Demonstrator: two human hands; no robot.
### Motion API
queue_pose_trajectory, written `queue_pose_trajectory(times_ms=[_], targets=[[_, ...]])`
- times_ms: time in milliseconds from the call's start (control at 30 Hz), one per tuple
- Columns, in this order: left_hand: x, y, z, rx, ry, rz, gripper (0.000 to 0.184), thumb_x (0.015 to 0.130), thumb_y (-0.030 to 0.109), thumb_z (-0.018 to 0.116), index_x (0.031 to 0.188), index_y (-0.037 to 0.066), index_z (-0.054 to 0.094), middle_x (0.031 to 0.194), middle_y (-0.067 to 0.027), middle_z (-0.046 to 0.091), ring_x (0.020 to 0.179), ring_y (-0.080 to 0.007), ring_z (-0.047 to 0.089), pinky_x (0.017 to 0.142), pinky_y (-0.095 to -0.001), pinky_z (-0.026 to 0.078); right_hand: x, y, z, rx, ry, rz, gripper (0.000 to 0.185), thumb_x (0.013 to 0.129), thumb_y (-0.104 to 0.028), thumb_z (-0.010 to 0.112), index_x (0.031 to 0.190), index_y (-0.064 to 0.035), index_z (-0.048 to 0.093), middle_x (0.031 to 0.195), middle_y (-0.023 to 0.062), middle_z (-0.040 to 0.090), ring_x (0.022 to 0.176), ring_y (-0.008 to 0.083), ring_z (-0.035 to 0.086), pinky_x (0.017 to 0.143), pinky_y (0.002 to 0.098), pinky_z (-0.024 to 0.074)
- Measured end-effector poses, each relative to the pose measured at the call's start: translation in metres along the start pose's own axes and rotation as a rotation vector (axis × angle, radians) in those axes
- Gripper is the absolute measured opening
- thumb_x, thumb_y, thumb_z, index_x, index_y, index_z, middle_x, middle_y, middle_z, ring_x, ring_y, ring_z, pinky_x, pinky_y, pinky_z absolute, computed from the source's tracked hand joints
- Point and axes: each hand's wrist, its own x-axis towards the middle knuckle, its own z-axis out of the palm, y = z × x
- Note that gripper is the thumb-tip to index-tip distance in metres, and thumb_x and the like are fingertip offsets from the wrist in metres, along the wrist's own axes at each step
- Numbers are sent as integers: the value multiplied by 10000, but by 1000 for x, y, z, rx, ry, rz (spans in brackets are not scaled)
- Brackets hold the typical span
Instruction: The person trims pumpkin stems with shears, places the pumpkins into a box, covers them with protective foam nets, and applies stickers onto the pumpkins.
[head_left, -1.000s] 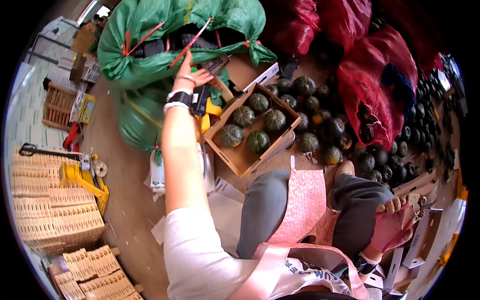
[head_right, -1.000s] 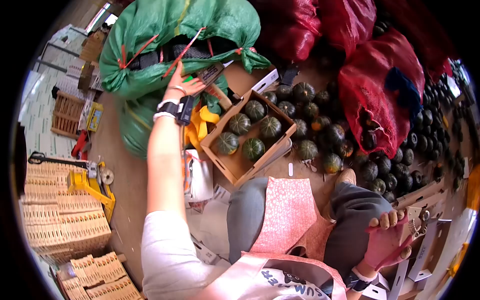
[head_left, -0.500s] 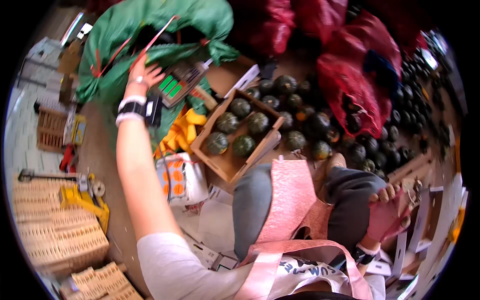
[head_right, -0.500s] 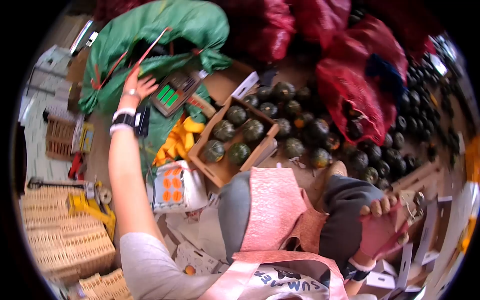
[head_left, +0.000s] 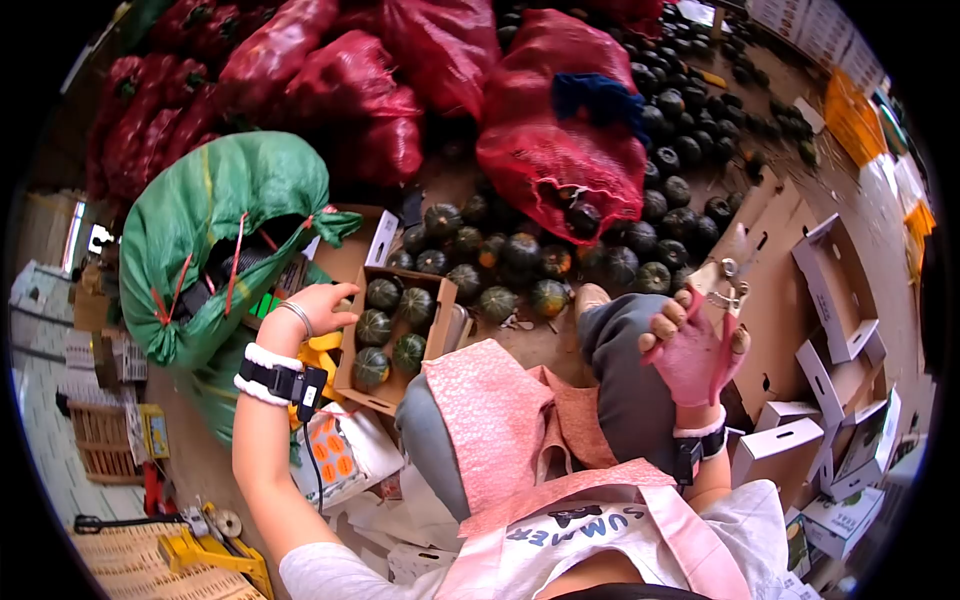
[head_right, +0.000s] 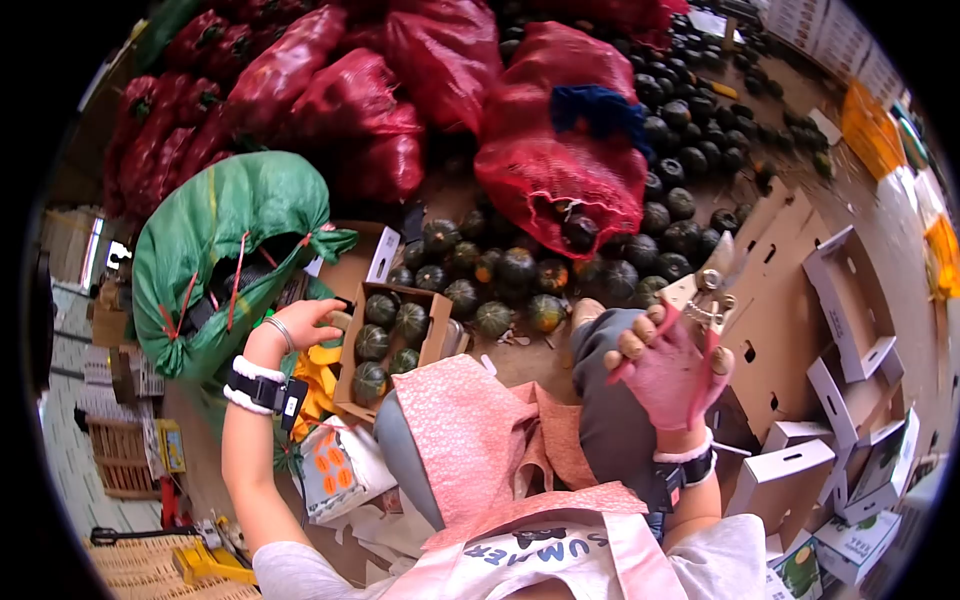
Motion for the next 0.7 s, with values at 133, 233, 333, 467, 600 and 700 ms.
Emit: queue_pose_trajectory(times_ms=[133,233,333,467,600,700], targets=[[23,62,-45,9,249,283,437,821,263,644,1207,95,525,940,-189,593,889,-370,574,788,-421,466,-3,-2,-3,14,-27,16,648,748,-490,639,1157,-45,407,934,48,408,902,203,442,863,438,356],[57,91,-70,111,276,428,429,831,257,634,1212,95,523,945,-189,601,915,-369,573,798,-424,465,-1,-4,-4,57,-47,20,691,744,-495,641,1205,-42,393,941,53,406,908,210,439,870,443,357],[100,130,-83,175,165,367,437,835,294,630,1216,104,530,995,-204,610,954,-373,574,837,-425,464,-3,-8,-3,119,-2,35,672,735,-528,626,1163,-61,399,901,36,377,853,198,414,825,436,358],[186,150,-65,179,61,448,453,814,290,648,1214,106,540,1002,-196,605,954,-362,579,838,-414,470,-9,-18,-9,225,-32,99,594,695,-522,616,1036,-87,398,858,40,368,822,215,411,802,437,343],[253,166,-50,254,80,446,461,754,360,686,1187,225,603,1285,-190,459,1206,-374,411,977,-438,402,-22,-34,-24,111,-34,-46,509,695,-378,630,1054,-60,462,933,104,504,883,268,523,840,477,390],[286,192,-47,463,71,320,422,725,441,697,1137,369,640,1503,-156,186,1386,-389,124,1068,-541,254,-15,-73,-55,-277,100,-227,431,700,-232,620,1061,-16,525,926,149,565,837,302,569,777,456,453]])
